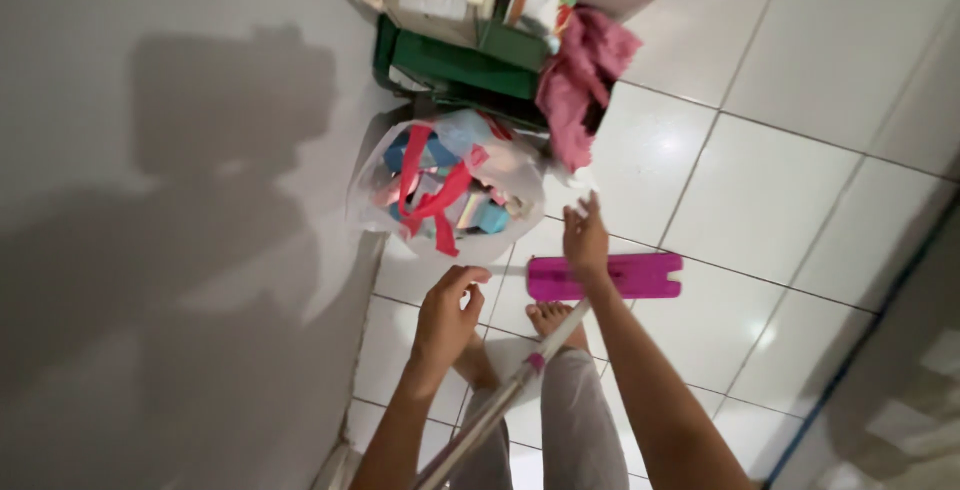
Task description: Mopping the tiled floor of a house using a mop and bucket.
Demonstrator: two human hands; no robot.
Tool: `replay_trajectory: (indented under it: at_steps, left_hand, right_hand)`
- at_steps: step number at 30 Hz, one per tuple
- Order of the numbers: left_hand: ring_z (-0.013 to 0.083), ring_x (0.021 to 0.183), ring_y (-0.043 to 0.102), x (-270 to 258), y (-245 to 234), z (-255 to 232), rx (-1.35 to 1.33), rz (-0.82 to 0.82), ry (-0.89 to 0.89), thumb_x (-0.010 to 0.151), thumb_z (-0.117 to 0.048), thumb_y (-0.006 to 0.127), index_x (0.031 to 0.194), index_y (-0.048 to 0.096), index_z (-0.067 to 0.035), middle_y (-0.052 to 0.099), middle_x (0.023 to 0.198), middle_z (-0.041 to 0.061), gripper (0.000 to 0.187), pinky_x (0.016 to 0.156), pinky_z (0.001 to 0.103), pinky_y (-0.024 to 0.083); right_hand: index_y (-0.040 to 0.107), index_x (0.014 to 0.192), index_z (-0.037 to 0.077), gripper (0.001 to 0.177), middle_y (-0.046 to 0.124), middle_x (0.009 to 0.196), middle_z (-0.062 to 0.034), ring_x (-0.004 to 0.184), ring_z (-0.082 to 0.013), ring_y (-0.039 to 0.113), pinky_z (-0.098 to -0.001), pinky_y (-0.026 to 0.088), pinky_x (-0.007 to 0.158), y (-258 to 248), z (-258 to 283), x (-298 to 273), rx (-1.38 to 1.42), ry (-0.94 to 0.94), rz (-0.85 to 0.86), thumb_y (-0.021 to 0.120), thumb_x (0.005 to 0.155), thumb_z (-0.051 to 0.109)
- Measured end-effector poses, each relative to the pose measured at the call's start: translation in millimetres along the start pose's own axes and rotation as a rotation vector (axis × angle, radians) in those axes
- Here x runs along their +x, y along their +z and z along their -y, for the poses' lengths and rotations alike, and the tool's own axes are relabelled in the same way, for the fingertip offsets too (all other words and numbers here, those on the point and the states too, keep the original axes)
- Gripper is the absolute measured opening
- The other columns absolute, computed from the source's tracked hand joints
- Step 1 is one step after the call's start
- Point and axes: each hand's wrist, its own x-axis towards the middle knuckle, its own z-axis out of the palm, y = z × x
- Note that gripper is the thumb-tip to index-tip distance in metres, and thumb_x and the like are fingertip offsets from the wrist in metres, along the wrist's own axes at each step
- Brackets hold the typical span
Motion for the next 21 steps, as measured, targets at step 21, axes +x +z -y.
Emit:
replay_trajectory:
  at_steps: [21]
  left_hand:
    - [0.0167, 0.096, 0.076, -14.0, -82.5, -69.9, -0.248, 0.177, 0.090, 0.085, 0.005, 0.064, 0.111, 0.071, -0.007, 0.079, 0.106, 0.005, 0.030, 0.079, 0.031, 0.060]
  right_hand:
    - [0.062, 0.131, 0.017, 0.062, 0.062, 0.133, -0.0093, 0.125, -0.0329, 0.055, -0.0460, 0.046, 0.102, -224.6, 321.8, -136.7, -0.039, -0.234, 0.741, 0.075, 0.072, 0.006]
